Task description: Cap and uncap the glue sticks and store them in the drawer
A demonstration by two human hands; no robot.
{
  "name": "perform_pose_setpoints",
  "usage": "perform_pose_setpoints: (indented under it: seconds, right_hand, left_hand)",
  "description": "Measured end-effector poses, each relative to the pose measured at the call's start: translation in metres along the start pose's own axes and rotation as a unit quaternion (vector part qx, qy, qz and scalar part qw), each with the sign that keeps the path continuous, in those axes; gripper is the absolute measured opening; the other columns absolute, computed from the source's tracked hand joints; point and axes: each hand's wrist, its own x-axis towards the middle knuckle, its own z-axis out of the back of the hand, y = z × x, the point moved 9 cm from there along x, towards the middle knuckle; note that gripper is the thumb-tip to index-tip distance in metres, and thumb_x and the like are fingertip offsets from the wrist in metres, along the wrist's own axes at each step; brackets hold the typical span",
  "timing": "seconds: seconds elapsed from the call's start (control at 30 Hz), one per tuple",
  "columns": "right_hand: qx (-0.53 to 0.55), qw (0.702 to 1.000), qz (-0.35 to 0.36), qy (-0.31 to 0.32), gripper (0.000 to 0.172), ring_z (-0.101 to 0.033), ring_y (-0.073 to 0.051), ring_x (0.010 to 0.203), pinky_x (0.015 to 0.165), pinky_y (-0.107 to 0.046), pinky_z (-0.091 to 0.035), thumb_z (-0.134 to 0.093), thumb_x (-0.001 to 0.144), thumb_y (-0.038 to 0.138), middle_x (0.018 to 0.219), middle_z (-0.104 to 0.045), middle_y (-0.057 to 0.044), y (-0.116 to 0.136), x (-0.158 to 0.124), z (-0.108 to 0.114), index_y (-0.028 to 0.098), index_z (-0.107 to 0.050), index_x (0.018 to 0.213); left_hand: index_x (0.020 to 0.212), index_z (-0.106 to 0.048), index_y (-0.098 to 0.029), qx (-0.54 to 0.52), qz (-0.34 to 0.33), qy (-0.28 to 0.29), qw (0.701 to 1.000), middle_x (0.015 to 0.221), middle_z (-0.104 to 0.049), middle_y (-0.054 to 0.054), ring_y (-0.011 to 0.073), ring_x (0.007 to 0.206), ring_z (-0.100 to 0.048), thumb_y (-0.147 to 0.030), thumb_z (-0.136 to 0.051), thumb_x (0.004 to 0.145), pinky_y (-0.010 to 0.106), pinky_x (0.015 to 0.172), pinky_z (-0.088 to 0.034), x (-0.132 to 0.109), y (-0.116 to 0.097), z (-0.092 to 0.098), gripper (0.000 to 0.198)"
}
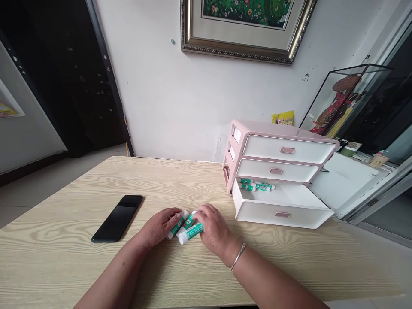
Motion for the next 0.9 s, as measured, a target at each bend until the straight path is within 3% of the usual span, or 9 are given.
perform_pose_setpoints:
  seconds: [0.1,0.27,0.33,0.5,0.67,0.8,0.9]
  right_hand:
    - [-0.017,0.999,-0.031,-0.019,0.045,-0.053,-0.023,0.102,0.091,-0.04,-0.048,-0.052,0.069,-0.009,0.103,-0.06,-0.007,-0.012,-0.004,0.017,0.022,-0.065,0.099]
    - [-0.066,0.997,-0.021,0.038,0.032,-0.052,-0.021,0.095,0.087,-0.034,-0.045,-0.052,0.074,-0.009,0.093,-0.06,-0.006,-0.004,0.004,0.026,0.02,-0.064,0.084]
    - [-0.073,0.994,-0.041,0.066,0.035,-0.053,-0.022,0.098,0.089,-0.034,-0.045,-0.052,0.074,-0.008,0.097,-0.062,-0.006,-0.003,0.009,0.019,0.019,-0.066,0.09]
    - [-0.057,0.989,-0.115,0.078,0.054,-0.056,-0.022,0.109,0.097,-0.035,-0.044,-0.049,0.08,-0.004,0.116,-0.065,-0.01,-0.001,0.021,0.003,0.017,-0.056,0.128]
    - [-0.043,0.989,-0.1,0.103,0.051,-0.059,-0.023,0.109,0.098,-0.035,-0.044,-0.052,0.083,0.003,0.118,-0.066,-0.01,0.016,0.033,-0.014,0.017,-0.055,0.132]
    - [-0.038,0.995,-0.076,0.056,0.048,-0.058,-0.021,0.111,0.1,-0.034,-0.043,-0.054,0.083,0.005,0.118,-0.066,-0.008,0.01,0.031,-0.018,0.021,-0.056,0.129]
    - [-0.048,0.995,-0.084,-0.007,0.05,-0.056,-0.021,0.116,0.106,-0.036,-0.041,-0.053,0.083,0.005,0.122,-0.065,-0.008,-0.015,0.023,0.002,0.022,-0.057,0.13]
  left_hand:
    - [0.118,-0.07,-0.025,0.004,0.001,0.007,1.0,0.114,-0.074,0.006,0.0226,0.104,-0.067,-0.059,-0.036,0.098,0.028,0.088,-0.046,-0.002,-0.003,0.001,0.051]
    - [0.119,-0.069,-0.024,0.004,-0.007,0.015,1.0,0.117,-0.072,0.008,0.0238,0.106,-0.066,-0.059,-0.034,0.098,0.031,0.09,-0.046,-0.005,-0.006,0.001,0.053]
    - [0.12,-0.068,-0.023,0.004,-0.012,0.015,1.0,0.116,-0.072,0.009,0.0235,0.106,-0.066,-0.057,-0.034,0.098,0.031,0.091,-0.046,-0.005,-0.006,0.0,0.053]
    - [0.123,-0.066,-0.022,0.002,-0.009,0.014,1.0,0.114,-0.071,0.009,0.0233,0.103,-0.065,-0.058,-0.036,0.097,0.033,0.091,-0.047,-0.006,-0.009,0.001,0.054]
    - [0.13,-0.062,-0.019,0.025,0.012,0.007,1.0,0.114,-0.069,0.012,0.0249,0.1,-0.067,-0.055,-0.039,0.094,0.036,0.09,-0.049,-0.009,-0.009,0.006,0.055]
    - [0.132,-0.059,-0.018,0.034,0.016,0.007,0.999,0.12,-0.067,0.013,0.0262,0.101,-0.068,-0.058,-0.042,0.093,0.036,0.087,-0.05,-0.006,0.001,0.004,0.058]
    - [0.132,-0.058,-0.019,0.039,0.005,0.006,0.999,0.127,-0.064,0.013,0.0258,0.107,-0.066,-0.057,-0.042,0.093,0.036,0.092,-0.05,-0.002,0.006,0.0,0.056]
